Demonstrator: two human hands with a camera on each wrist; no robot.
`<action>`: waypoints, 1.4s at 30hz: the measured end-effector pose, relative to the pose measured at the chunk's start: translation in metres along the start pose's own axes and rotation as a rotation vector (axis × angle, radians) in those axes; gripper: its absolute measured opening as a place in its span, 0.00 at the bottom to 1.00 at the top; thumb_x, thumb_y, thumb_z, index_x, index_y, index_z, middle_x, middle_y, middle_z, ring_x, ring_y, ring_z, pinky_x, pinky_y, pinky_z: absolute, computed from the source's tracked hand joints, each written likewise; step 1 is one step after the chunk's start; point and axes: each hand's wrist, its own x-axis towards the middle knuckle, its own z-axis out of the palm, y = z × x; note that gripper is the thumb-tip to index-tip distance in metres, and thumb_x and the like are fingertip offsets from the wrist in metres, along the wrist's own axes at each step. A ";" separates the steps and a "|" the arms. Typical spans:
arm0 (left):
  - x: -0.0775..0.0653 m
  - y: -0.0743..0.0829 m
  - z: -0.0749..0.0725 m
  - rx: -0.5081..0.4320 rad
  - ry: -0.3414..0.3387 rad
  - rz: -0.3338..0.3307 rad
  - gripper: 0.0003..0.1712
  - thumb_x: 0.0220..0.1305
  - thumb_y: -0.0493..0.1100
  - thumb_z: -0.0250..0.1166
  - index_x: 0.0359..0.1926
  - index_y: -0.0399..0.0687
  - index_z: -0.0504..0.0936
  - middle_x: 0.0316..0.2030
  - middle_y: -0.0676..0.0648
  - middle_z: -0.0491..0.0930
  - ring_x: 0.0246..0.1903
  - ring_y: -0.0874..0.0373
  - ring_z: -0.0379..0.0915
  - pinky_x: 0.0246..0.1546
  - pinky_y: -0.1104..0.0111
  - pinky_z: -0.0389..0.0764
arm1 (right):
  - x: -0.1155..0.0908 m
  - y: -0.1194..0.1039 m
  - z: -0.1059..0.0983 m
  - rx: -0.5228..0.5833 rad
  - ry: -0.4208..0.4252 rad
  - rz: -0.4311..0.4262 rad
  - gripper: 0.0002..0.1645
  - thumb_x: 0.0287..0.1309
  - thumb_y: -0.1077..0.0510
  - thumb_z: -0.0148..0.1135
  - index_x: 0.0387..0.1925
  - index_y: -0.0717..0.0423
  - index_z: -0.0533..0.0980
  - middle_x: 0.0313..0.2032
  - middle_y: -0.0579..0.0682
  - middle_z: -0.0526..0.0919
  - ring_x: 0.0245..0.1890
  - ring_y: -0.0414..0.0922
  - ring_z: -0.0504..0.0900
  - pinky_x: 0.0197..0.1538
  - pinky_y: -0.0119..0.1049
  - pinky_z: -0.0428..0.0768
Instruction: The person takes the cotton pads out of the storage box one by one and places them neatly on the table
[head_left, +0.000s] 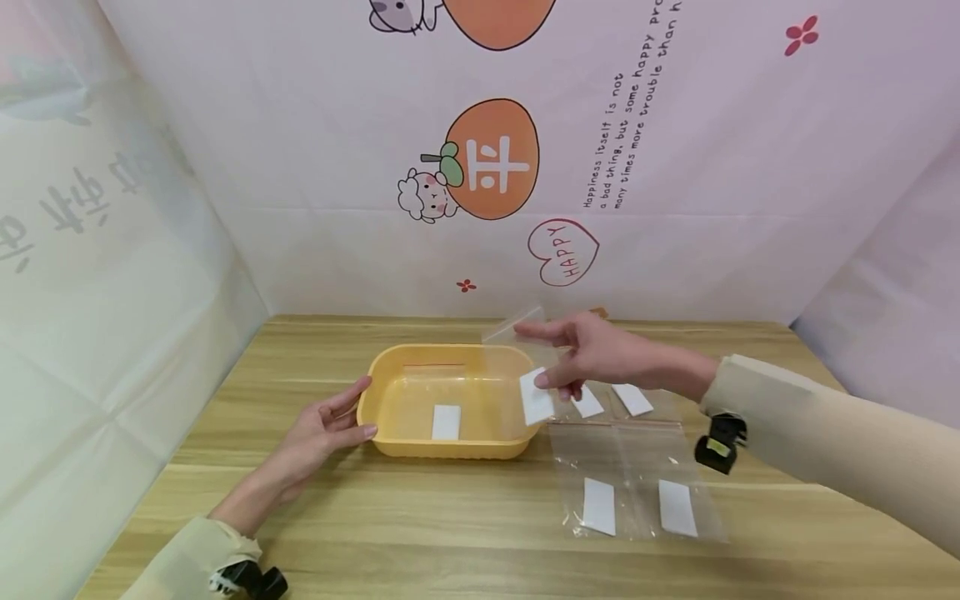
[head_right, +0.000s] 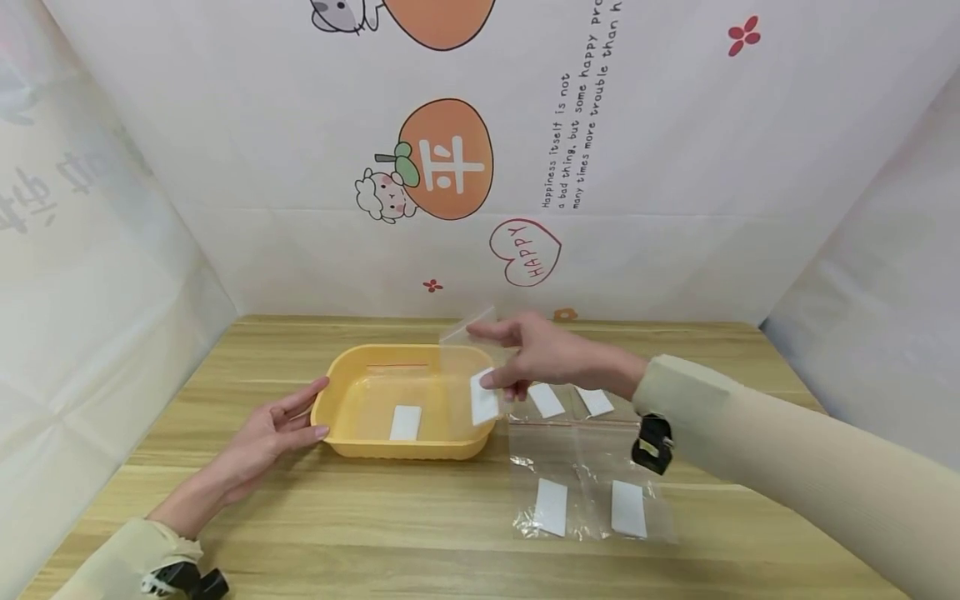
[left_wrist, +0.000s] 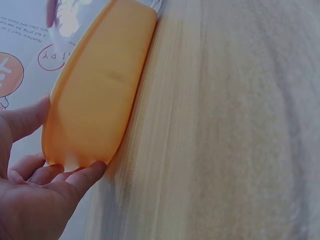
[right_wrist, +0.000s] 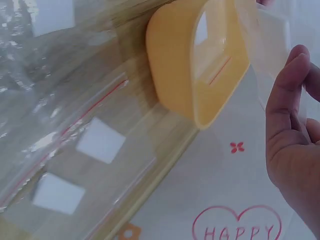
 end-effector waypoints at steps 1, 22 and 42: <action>0.000 0.000 0.000 0.001 0.000 0.001 0.49 0.71 0.36 0.70 0.84 0.42 0.53 0.82 0.36 0.47 0.76 0.38 0.54 0.60 0.73 0.74 | -0.005 0.004 -0.003 -0.001 0.001 0.001 0.48 0.63 0.66 0.73 0.80 0.61 0.61 0.74 0.56 0.70 0.25 0.49 0.82 0.33 0.40 0.86; 0.002 -0.002 0.000 0.005 -0.002 0.000 0.50 0.70 0.37 0.71 0.84 0.41 0.52 0.82 0.36 0.47 0.76 0.37 0.55 0.60 0.72 0.74 | -0.104 0.079 -0.041 0.031 0.095 0.005 0.50 0.65 0.62 0.72 0.82 0.60 0.57 0.80 0.56 0.59 0.22 0.49 0.81 0.30 0.42 0.85; 0.001 -0.001 -0.001 0.013 -0.001 0.005 0.49 0.71 0.37 0.71 0.84 0.42 0.53 0.82 0.36 0.47 0.76 0.38 0.54 0.61 0.73 0.73 | -0.183 0.171 -0.061 0.122 0.029 0.025 0.43 0.74 0.69 0.59 0.83 0.52 0.57 0.74 0.25 0.67 0.25 0.42 0.82 0.29 0.45 0.85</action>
